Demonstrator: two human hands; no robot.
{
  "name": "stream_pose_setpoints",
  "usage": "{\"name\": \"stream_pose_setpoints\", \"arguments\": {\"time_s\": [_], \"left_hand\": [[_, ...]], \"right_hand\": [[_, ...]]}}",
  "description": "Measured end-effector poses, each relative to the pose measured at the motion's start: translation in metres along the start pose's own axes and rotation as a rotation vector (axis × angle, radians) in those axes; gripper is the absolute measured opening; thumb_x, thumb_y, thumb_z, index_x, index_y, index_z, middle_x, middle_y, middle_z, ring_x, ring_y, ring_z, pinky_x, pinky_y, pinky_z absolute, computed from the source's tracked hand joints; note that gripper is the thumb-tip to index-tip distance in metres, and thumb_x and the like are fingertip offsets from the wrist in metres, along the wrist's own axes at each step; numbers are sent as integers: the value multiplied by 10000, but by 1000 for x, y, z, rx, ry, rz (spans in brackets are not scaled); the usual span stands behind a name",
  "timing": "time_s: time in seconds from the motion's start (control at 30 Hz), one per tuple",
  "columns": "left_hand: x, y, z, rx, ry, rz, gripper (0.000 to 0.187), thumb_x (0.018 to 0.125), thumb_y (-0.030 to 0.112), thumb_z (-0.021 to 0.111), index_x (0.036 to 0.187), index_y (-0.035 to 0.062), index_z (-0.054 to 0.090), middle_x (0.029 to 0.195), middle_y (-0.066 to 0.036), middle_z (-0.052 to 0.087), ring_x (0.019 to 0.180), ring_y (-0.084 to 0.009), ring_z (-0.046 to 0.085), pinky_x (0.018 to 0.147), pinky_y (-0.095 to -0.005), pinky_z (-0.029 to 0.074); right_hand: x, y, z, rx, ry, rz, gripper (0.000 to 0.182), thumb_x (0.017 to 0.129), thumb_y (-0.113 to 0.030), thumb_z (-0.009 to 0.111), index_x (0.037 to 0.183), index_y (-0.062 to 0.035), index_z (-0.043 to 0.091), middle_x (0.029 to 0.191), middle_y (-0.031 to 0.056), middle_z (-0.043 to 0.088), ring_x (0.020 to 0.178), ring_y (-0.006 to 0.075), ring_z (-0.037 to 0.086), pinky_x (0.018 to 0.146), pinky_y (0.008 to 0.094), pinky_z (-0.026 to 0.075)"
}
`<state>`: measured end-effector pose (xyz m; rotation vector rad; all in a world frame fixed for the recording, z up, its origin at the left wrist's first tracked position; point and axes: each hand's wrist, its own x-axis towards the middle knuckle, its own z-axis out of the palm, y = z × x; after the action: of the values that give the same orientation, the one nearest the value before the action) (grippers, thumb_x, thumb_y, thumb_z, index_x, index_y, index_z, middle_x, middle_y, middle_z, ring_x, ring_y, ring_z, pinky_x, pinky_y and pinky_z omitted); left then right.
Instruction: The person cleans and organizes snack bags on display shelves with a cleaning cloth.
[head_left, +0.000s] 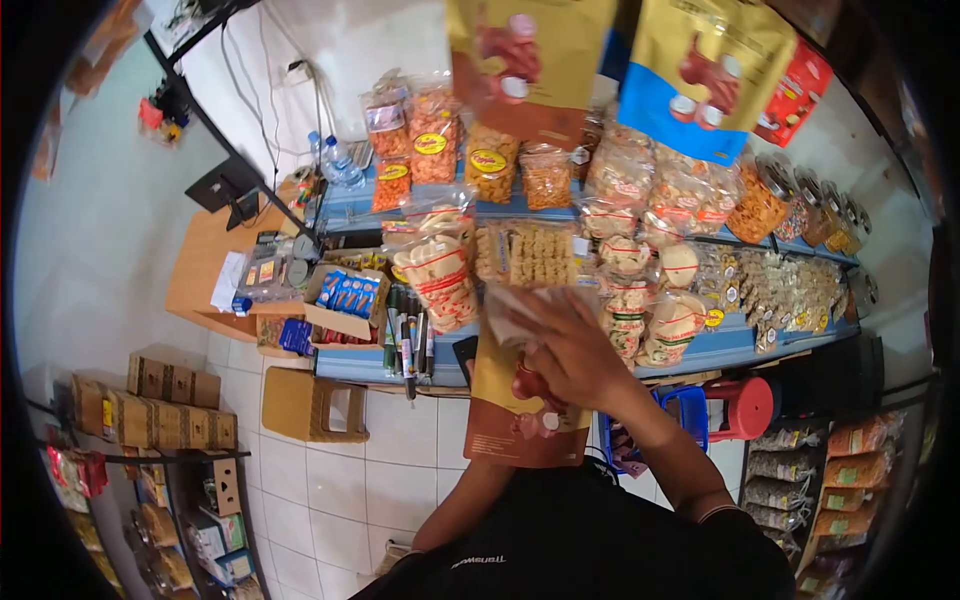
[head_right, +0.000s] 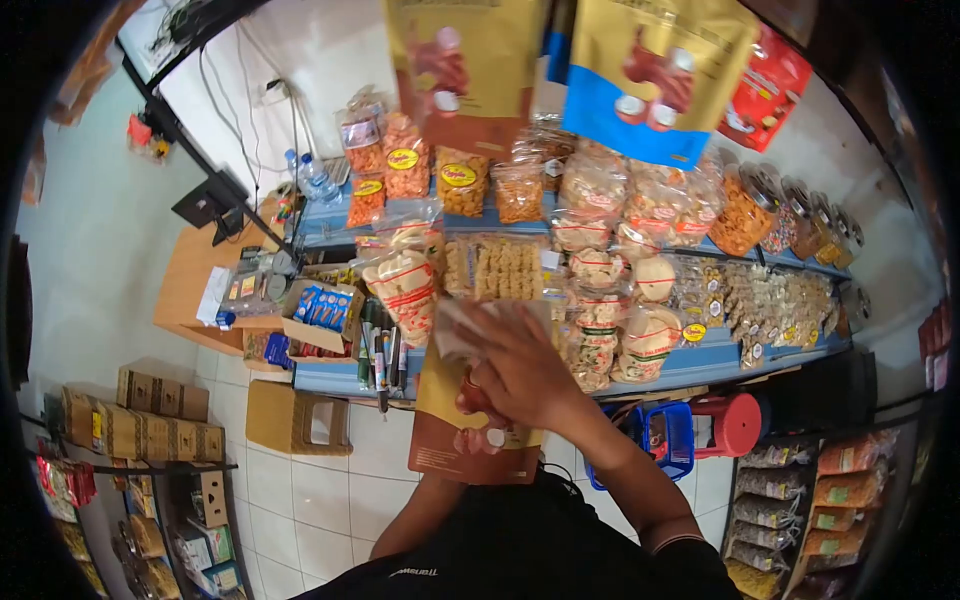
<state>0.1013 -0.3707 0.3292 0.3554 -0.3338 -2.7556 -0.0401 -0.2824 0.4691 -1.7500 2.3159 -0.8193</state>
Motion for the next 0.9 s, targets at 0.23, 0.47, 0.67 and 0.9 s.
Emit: {"name": "stream_pose_setpoints", "arguments": {"time_s": [0.23,0.47,0.67,0.9], "left_hand": [[17,90,-24,-188,-71,-103,614,1104,576,441,1478,90,464,1343,-133,591,1292,-274,585,1134,-466,491],[42,127,-42,-431,-122,-305,591,1114,585,447,1402,78,539,1232,-132,650,1210,-282,643,1090,-488,537],[52,139,-62,-614,-358,-40,470,1141,504,439,1337,95,561,1228,-134,658,1181,-259,647,1095,-434,527],[31,147,24,419,124,218,576,1096,239,587,1600,75,364,1553,-168,476,1451,-275,451,1196,-431,415]], "right_hand": [[41,-23,36,120,52,183,475,1068,-161,504,1521,-51,594,1712,141,401,1533,404,429,1310,621,169],[32,-76,69,86,-65,70,542,1038,-128,551,1574,-53,524,1735,114,366,1563,399,392,1308,652,149],[27,-97,83,301,-59,88,643,991,-79,656,1604,-22,473,1729,229,327,1565,440,374,1249,598,353],[8,-60,136,718,294,418,466,1029,-111,719,1451,43,597,1511,201,605,1360,328,626,1141,408,486]]}}
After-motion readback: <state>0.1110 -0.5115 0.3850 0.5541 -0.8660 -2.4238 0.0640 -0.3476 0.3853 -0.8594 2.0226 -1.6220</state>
